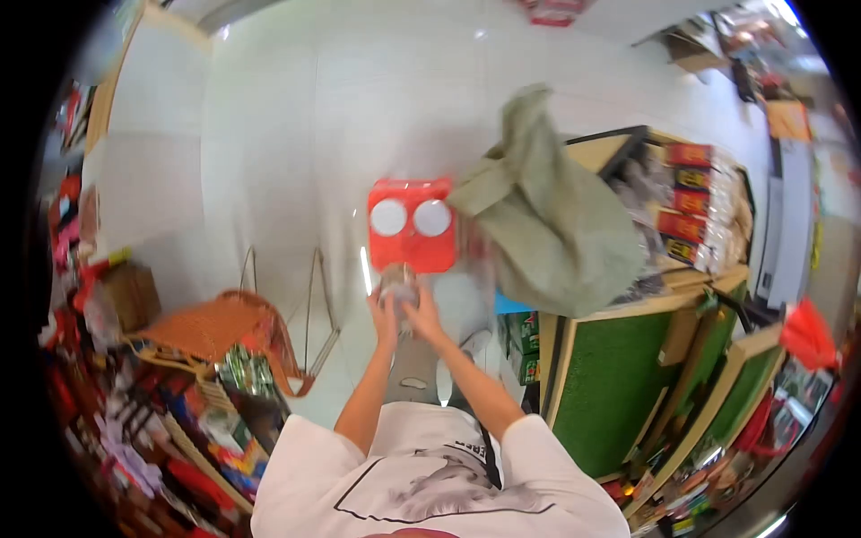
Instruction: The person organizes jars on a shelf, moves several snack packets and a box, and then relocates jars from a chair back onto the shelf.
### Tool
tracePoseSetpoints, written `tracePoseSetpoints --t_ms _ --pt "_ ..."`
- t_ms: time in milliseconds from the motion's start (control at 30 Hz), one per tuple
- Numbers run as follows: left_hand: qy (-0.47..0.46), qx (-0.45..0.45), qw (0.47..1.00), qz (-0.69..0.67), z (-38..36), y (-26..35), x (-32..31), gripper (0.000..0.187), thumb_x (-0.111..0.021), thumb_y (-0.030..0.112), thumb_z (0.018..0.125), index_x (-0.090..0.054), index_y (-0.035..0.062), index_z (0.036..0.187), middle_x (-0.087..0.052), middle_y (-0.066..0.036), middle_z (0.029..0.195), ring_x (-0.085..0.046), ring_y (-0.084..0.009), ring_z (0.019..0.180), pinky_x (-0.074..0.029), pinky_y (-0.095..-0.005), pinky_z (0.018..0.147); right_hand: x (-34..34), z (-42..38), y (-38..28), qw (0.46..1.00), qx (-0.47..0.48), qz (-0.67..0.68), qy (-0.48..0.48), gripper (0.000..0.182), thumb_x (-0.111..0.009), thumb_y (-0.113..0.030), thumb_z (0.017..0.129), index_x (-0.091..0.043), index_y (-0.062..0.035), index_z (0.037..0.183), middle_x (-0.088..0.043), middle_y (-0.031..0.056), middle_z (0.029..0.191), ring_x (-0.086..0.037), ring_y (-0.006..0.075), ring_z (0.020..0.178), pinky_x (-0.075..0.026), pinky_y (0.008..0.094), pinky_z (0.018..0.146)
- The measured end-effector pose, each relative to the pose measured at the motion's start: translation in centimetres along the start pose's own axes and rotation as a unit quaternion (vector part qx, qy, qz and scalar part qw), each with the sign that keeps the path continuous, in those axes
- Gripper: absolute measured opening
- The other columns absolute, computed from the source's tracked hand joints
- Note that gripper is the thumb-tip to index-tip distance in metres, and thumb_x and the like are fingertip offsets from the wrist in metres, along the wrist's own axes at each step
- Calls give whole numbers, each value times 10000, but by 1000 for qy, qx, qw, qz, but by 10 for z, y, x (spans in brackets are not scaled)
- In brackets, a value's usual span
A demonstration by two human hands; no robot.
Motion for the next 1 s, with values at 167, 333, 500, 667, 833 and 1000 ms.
tracePoseSetpoints --t_ms 167,333,500,667,833,1000 --pt "-210 -24 977 -32 -144 52 -52 530 -593 230 930 -330 10 1333 -406 -160 1304 -471 -246 1158 -427 -347 960 114 -159 -53 978 72 -80 178 532 -658 -152 824 -457 -66 1308 -465 150 1227 -487 277 1141 -494 361 874" --pt "-457 -272 843 77 -301 128 -165 515 -582 188 923 -344 1 1339 -401 -176 1330 -462 -248 1176 -423 -340 956 240 -309 -74 901 124 88 407 557 -690 -52 803 -436 -81 1298 -397 125 1290 -504 240 1155 -545 324 849" --pt "-621 -320 716 13 -520 191 -261 546 -610 99 883 -349 7 1354 -372 -159 1425 -534 -234 1118 -483 -321 877 372 -483 -104 769 254 124 573 534 -677 -19 810 -438 -43 1287 -369 176 1319 -452 301 1255 -538 351 911" --pt "-689 -392 608 -41 -696 205 -341 568 -587 155 922 -314 19 1401 -341 -134 1426 -404 -243 1273 -385 -370 1022 476 -622 -119 683 301 45 664 639 -680 -1 793 -375 -60 1352 -296 182 1413 -374 322 1318 -513 395 943" --pt "-727 -446 522 -9 -819 217 -438 503 -573 222 951 -360 33 1365 -423 -170 1361 -484 -229 1183 -464 -336 916 593 -703 -108 594 245 -138 753 624 -679 -46 780 -386 5 1328 -498 223 1220 -560 347 1077 -519 380 822" --pt "-745 -450 480 103 -878 188 -534 426 -591 265 938 -491 45 1288 -610 -138 1134 -591 -196 1011 -484 -328 847 682 -732 -72 607 77 -190 767 606 -643 -163 819 -354 35 1314 -604 261 1059 -561 426 948 -475 478 822"
Point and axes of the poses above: each hand's wrist, its own z-axis towards the middle knuckle, its own x-axis out of the back of the hand, y = z × x, the point moved 4 cm from there along z, towards the middle knuckle
